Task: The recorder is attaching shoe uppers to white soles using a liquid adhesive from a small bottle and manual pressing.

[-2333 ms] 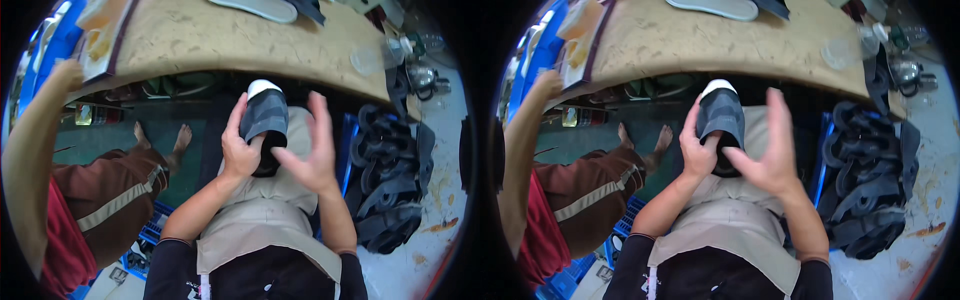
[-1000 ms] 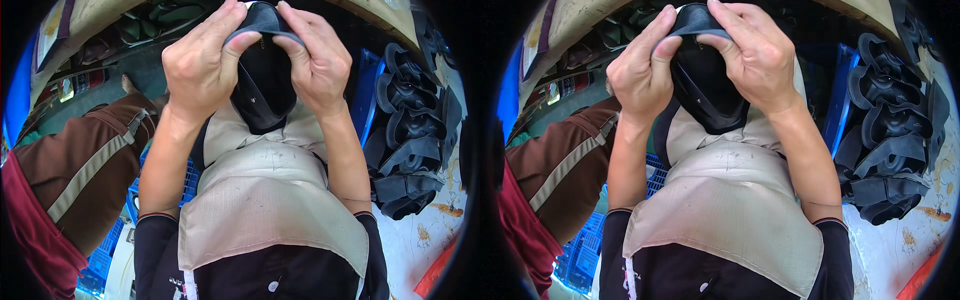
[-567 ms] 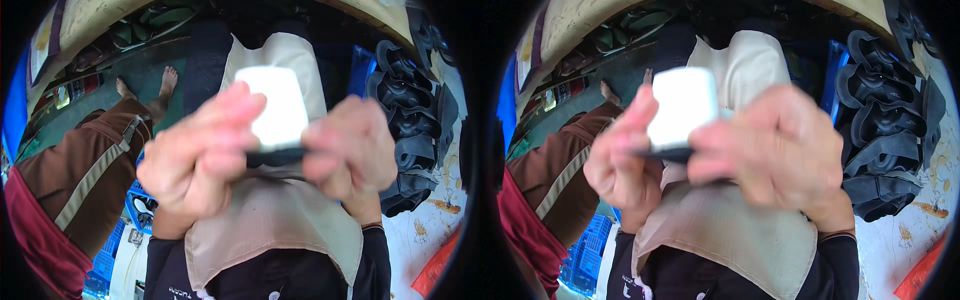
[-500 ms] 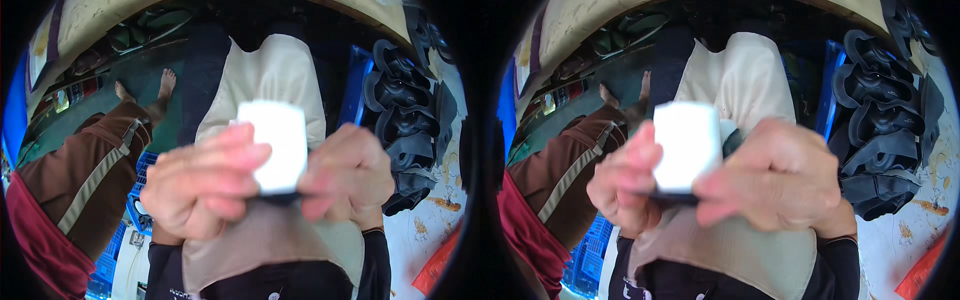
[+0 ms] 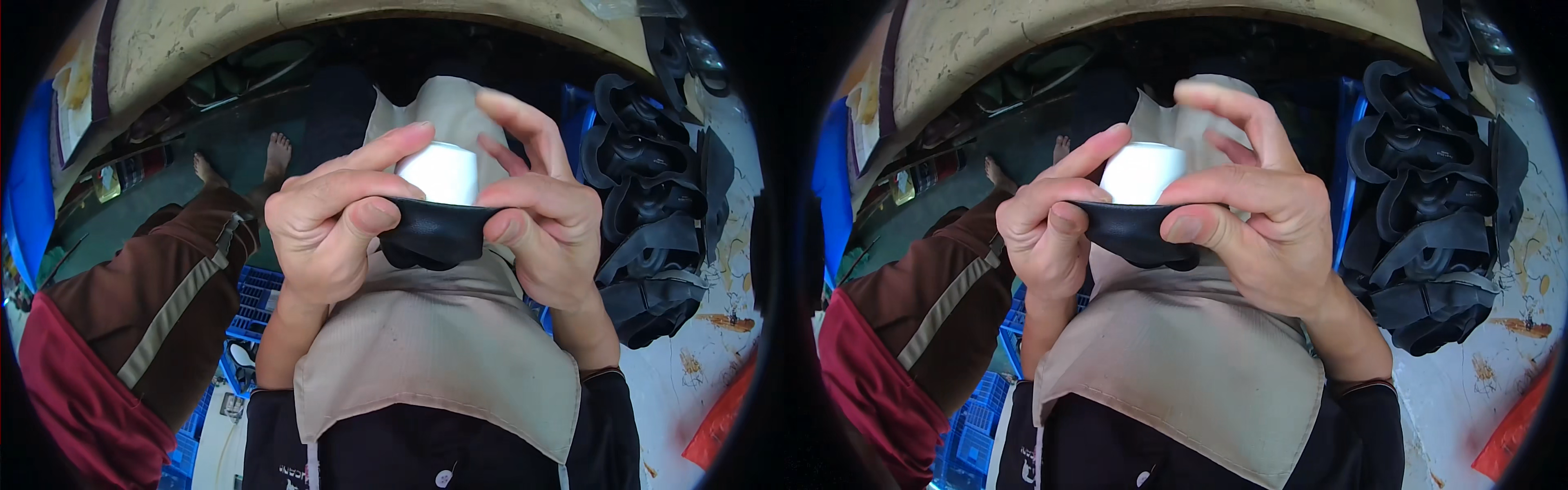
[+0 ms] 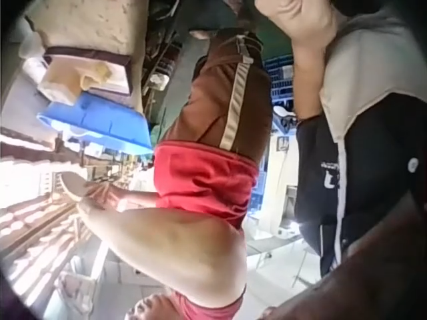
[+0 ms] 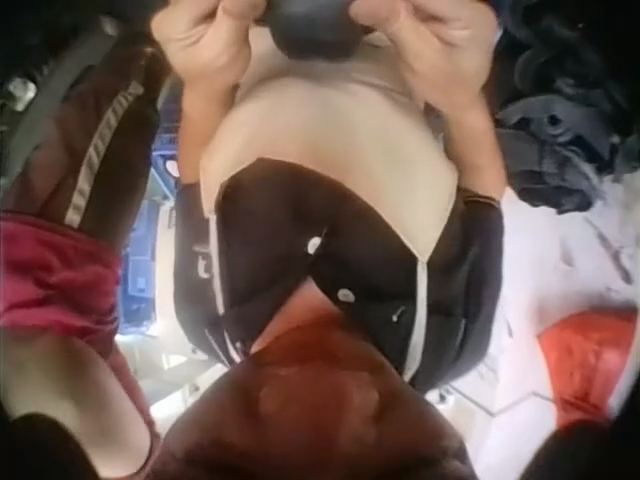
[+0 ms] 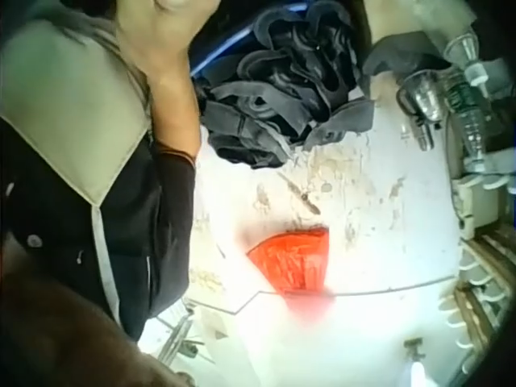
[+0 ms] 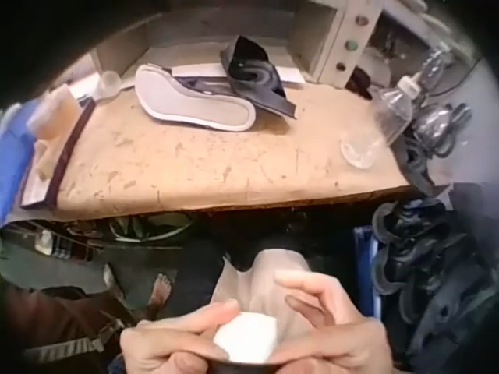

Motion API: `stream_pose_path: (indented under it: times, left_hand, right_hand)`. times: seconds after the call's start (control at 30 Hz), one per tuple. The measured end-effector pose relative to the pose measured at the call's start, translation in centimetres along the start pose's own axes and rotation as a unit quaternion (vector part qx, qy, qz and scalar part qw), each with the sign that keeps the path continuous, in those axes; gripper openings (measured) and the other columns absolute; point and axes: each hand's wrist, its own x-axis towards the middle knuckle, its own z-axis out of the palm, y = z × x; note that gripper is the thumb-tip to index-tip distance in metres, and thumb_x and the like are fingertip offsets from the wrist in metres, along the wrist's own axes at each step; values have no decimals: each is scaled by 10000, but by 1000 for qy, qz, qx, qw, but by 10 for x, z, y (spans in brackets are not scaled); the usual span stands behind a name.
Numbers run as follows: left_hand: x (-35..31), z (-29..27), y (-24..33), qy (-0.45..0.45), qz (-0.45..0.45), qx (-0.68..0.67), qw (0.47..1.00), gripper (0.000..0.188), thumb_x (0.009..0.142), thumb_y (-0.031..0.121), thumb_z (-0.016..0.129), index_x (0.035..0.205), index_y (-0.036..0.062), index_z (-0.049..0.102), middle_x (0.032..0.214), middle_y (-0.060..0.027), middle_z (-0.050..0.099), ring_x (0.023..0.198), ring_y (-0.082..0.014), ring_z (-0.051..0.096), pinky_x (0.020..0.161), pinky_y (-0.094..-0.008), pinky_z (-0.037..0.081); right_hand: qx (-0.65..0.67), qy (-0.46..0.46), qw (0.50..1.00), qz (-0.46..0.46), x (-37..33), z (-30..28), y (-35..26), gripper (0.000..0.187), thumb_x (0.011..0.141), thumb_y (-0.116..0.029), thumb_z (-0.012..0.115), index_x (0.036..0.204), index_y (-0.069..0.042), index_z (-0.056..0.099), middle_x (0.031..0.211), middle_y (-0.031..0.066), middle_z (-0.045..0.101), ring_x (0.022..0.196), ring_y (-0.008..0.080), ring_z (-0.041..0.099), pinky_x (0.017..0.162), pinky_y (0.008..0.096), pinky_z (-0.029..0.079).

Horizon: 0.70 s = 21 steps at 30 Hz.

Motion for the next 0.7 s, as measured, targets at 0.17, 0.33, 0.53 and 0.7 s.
stream_pose_path:
  times: [0.17, 0.33, 0.53, 0.7]
  left_hand:
    - [6, 15, 18, 55, -62, 19, 996, 210, 945, 142, 664, 923, -55, 730, 1082, -222, 730, 841, -210, 645, 767, -272, 508]
    - [13, 19, 31, 90, -130, -25, 987, 173, 940, 93, 672, 948, -66, 740, 982, -177, 755, 713, -150, 601, 668, -233, 498]
    - [29, 18, 36, 123, -166, -70, 976, 240, 990, 156, 645, 965, -62, 741, 917, -136, 745, 690, -121, 570, 648, -220, 478]
    - [29, 26, 39, 158, -219, -21, 963, 294, 1022, 193, 610, 950, -55, 751, 840, -92, 724, 669, -114, 565, 636, -202, 467]
  right_hand:
    - [-49, 83, 995, -25, 4, 10, -2, 274, 903, -249, 769, 909, 25, 758, 994, 171, 726, 772, 199, 630, 697, 265, 498]
    - [-1, 68, 997, 20, 12, 3, -6, 310, 924, -261, 758, 905, 48, 749, 991, 185, 737, 780, 198, 637, 710, 265, 504]
    - [81, 39, 993, 74, 34, -1, -17, 255, 929, -203, 749, 892, 50, 750, 927, 151, 736, 755, 177, 625, 706, 264, 501]
    - [110, 38, 987, 107, 45, -6, -17, 222, 917, -176, 748, 872, 41, 751, 866, 112, 717, 717, 147, 593, 674, 244, 483]
